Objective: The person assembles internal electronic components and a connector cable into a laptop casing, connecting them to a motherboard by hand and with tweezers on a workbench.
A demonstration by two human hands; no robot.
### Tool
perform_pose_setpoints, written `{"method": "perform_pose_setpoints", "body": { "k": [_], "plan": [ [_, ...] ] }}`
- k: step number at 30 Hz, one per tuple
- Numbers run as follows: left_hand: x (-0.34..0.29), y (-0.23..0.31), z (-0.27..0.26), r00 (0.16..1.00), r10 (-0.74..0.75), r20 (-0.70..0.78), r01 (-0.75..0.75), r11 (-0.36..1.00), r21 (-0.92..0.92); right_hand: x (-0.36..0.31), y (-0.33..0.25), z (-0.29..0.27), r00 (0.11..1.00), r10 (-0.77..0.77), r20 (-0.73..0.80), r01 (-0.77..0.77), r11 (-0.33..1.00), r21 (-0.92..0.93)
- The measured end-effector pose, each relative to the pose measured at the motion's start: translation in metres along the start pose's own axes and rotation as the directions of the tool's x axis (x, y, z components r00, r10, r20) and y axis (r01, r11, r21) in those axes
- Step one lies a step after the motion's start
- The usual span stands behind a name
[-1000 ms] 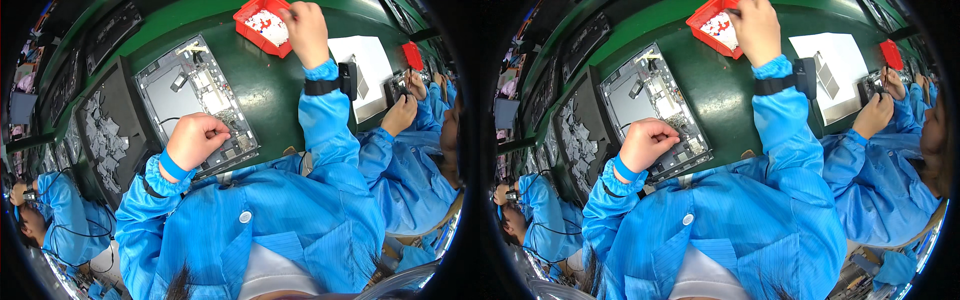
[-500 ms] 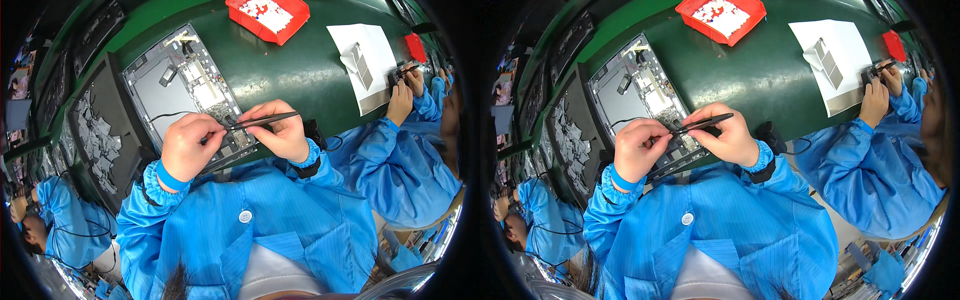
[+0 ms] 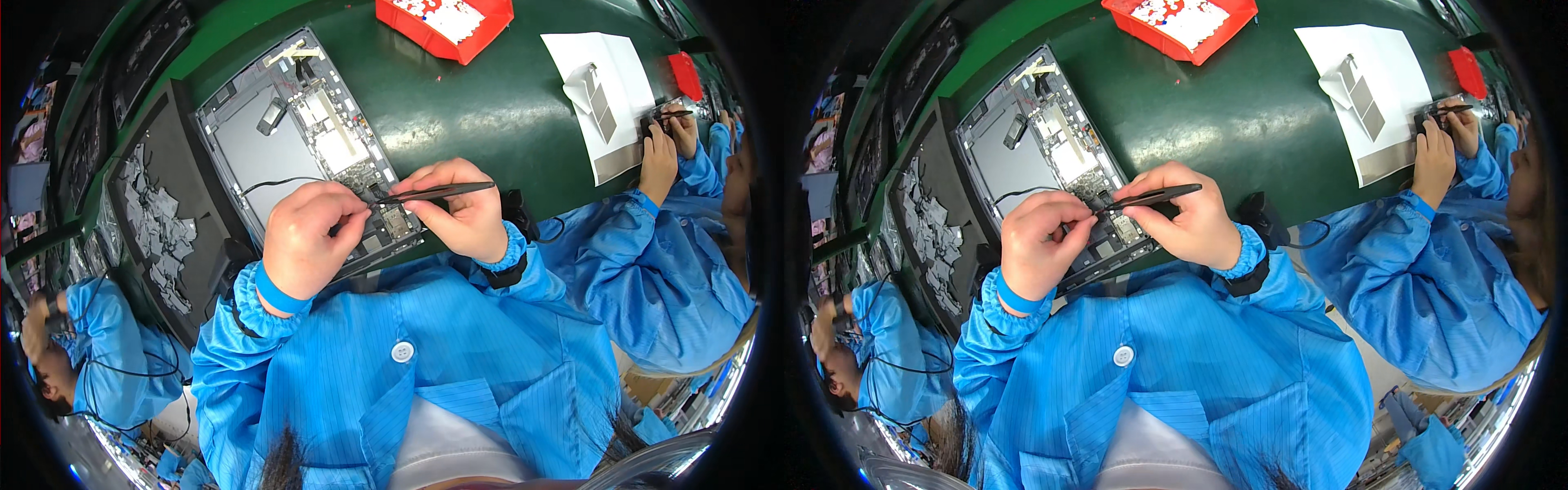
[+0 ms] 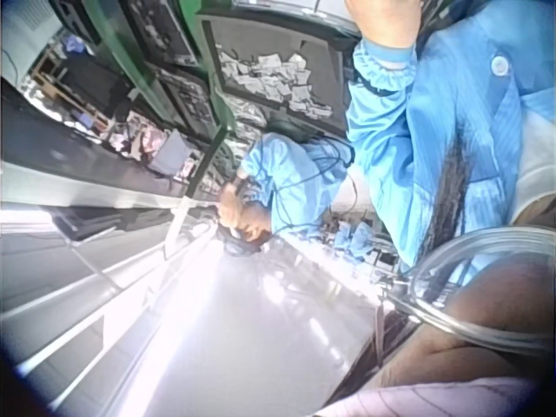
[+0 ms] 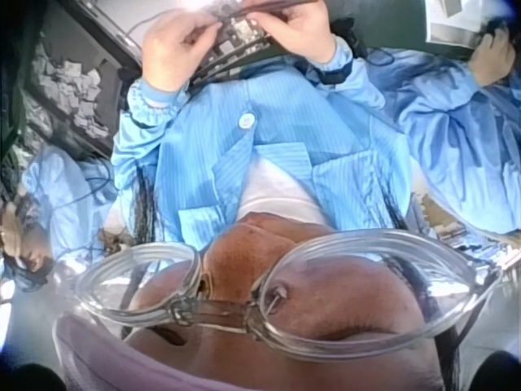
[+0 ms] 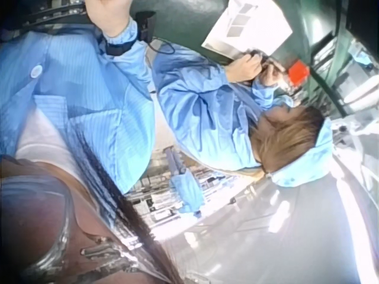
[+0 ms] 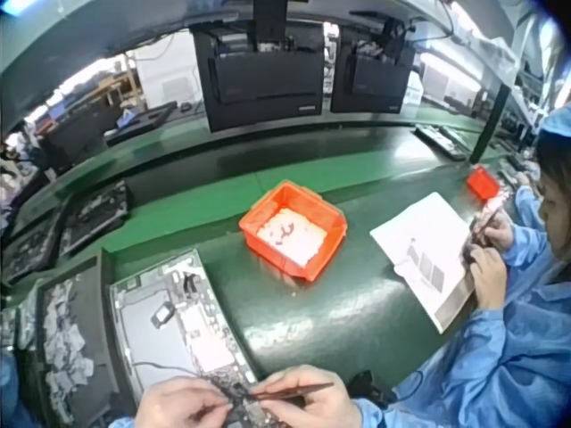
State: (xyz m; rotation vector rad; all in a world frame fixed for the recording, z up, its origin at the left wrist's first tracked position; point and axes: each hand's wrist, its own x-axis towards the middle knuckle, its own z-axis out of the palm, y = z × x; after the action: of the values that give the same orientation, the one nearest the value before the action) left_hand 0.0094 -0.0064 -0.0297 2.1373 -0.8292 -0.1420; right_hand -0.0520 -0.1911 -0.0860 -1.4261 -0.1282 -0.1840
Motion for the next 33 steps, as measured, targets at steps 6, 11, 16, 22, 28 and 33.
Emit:
{"method": "perform_pose_setpoints", "body": {
  "k": [6, 11, 16, 22, 28, 33],
  "plan": [
    [-0.011, -0.004, 0.012, 0.974, 0.224, -0.038, -0.209, 0.95, 0.232, 0.0, 0.004, 0.004, 0.988, -0.124, -0.092, 0.116, 0.99, -0.086],
    [-0.015, 0.0, 0.017, 0.96, 0.279, 0.011, -0.265, 0.897, 0.355, 0.001, 0.004, 0.004, 0.972, -0.229, -0.059, 0.214, 0.958, -0.193],
    [-0.019, 0.006, 0.018, 0.917, 0.378, 0.129, -0.389, 0.772, 0.503, 0.003, 0.001, 0.005, 0.94, -0.34, -0.017, 0.321, 0.902, -0.29],
    [-0.02, 0.01, 0.015, 0.869, 0.436, 0.233, -0.478, 0.621, 0.622, 0.004, 0.004, 0.007, 0.884, -0.462, 0.068, 0.457, 0.828, -0.325],
    [-0.02, 0.007, 0.023, 0.898, 0.395, 0.193, -0.427, 0.68, 0.596, 0.0, 0.013, 0.004, 0.891, -0.452, 0.042, 0.446, 0.853, -0.273],
    [-0.017, 0.011, 0.02, 0.879, 0.394, 0.268, -0.473, 0.659, 0.585, -0.009, 0.015, 0.002, 0.891, -0.435, -0.129, 0.407, 0.892, -0.199]
  ]
}}
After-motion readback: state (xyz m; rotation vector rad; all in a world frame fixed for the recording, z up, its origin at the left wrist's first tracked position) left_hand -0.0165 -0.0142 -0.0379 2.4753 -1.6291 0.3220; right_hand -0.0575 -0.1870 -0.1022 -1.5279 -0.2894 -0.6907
